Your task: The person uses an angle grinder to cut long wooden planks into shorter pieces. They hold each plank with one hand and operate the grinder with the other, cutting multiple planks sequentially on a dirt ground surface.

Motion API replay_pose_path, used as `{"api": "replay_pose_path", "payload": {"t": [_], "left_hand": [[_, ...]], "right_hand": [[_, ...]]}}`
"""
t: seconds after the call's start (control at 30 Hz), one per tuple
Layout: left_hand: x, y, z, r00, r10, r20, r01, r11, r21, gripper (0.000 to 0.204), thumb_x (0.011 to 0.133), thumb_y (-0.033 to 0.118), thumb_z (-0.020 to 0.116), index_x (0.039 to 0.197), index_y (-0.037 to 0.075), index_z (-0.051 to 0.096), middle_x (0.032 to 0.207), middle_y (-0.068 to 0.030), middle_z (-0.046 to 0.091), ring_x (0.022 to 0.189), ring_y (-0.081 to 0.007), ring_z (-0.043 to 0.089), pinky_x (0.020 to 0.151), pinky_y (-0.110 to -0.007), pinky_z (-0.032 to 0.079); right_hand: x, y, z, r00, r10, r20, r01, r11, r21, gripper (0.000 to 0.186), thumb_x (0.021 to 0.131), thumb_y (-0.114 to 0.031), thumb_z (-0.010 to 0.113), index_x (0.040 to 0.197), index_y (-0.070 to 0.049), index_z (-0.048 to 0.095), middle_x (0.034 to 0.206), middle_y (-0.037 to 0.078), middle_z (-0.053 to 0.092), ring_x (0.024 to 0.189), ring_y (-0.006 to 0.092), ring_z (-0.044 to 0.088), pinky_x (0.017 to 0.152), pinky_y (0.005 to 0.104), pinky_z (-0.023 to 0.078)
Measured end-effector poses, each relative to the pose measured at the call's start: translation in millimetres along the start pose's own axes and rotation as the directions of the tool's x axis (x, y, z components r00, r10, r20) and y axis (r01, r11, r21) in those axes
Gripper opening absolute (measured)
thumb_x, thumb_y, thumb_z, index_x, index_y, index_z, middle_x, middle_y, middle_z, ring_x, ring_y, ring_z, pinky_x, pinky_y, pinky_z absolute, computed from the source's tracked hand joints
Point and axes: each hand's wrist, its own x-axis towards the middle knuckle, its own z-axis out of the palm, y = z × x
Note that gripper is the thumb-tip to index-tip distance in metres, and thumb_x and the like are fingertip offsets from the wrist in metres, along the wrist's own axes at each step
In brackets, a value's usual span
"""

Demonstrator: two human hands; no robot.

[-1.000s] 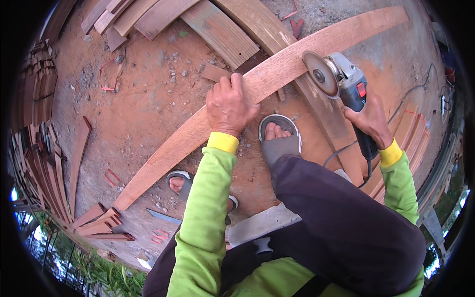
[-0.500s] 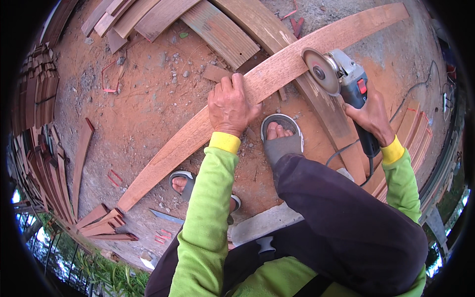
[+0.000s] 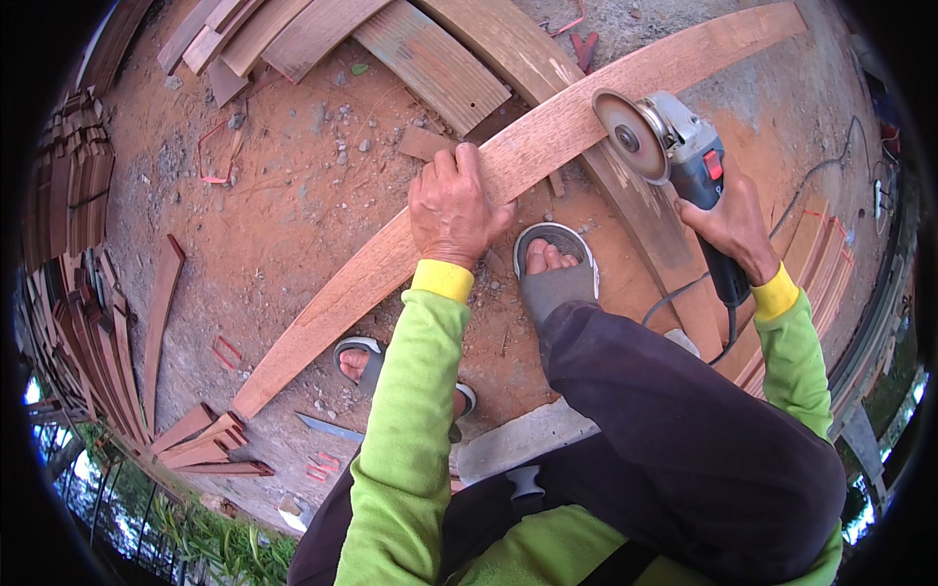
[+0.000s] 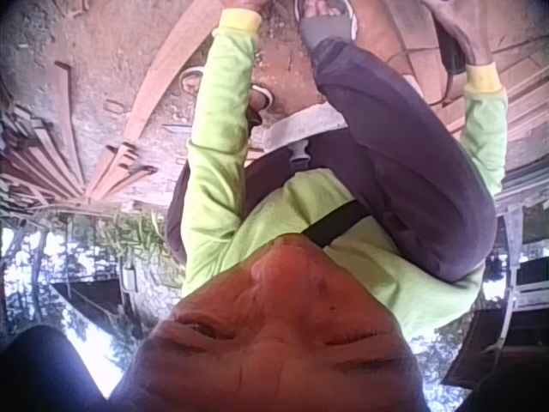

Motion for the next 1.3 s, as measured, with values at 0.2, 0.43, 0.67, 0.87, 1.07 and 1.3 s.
{"api": "replay_pose_path", "payload": {"t": [0.2,0.43,0.67,0.87,1.07,1.3], "left_hand": [[0.2,-0.5,1.3,1.0,0.015,-0.011,-0.015,1.0,0.005,0.067,0.053,0.037,0.089,0.106,0.01,0.056,0.091,-0.0096,0.058,0.085,-0.0292,0.063,0.074,-0.041,0.051],[-0.1,-2.2,3.7,0.998,0.043,-0.051,-0.043,0.999,0.01,0.063,0.054,0.038,0.086,0.102,0.009,0.056,0.087,-0.0089,0.055,0.081,-0.0278,0.062,0.072,-0.041,0.05],[0.7,-1.7,2.3,0.998,0.048,-0.046,-0.048,0.999,-0.001,0.062,0.055,0.037,0.086,0.102,0.009,0.056,0.087,-0.0093,0.056,0.082,-0.0284,0.063,0.073,-0.041,0.05],[0.1,-1.0,-0.7,0.999,0.023,-0.031,-0.023,1.0,-0.012,0.062,0.056,0.037,0.086,0.103,0.009,0.057,0.09,-0.0094,0.057,0.085,-0.0285,0.063,0.075,-0.041,0.049],[-0.6,-1.1,-0.6,0.999,0.018,-0.035,-0.02,0.999,-0.036,0.059,0.057,0.035,0.085,0.103,0.009,0.057,0.091,-0.0094,0.057,0.085,-0.0285,0.063,0.075,-0.041,0.049],[-0.5,-2.8,0.0,0.998,0.03,-0.055,-0.033,0.998,-0.055,0.056,0.059,0.035,0.083,0.102,0.009,0.058,0.089,-0.0099,0.055,0.084,-0.0291,0.062,0.073,-0.041,0.048]], "right_hand": [[0.3,-1.0,-0.7,1.0,0.006,0.004,-0.006,1.0,-0.019,0.056,0.067,-0.019,0.078,0.109,0.011,0.056,0.081,0.027,0.066,0.074,0.0387,0.07,0.069,0.043,0.054],[1.2,-3.2,-0.7,1.0,0.028,0.012,-0.028,1.0,-0.007,0.057,0.068,-0.018,0.078,0.111,0.011,0.056,0.084,0.027,0.067,0.077,0.0383,0.07,0.071,0.0425,0.054],[2.3,-6.4,-1.6,0.999,0.033,0.013,-0.033,0.999,0.002,0.054,0.067,-0.018,0.079,0.107,0.01,0.056,0.084,0.026,0.067,0.077,0.0379,0.07,0.071,0.0426,0.054],[2.6,2.2,1.2,1.0,-0.008,0.01,0.009,0.999,-0.052,0.055,0.066,-0.022,0.082,0.099,0.011,0.053,0.078,0.028,0.065,0.073,0.0429,0.069,0.067,0.0453,0.054],[3.2,4.0,2.3,1.0,-0.018,-0.002,0.018,0.998,-0.056,0.056,0.066,-0.023,0.083,0.099,0.01,0.053,0.077,0.029,0.064,0.072,0.0444,0.068,0.065,0.0468,0.054],[5.3,-3.4,0.9,1.0,-0.023,-0.012,0.023,1.0,-0.003,0.057,0.065,-0.021,0.082,0.105,0.01,0.054,0.082,0.027,0.066,0.076,0.0437,0.069,0.068,0.0453,0.055]]}}
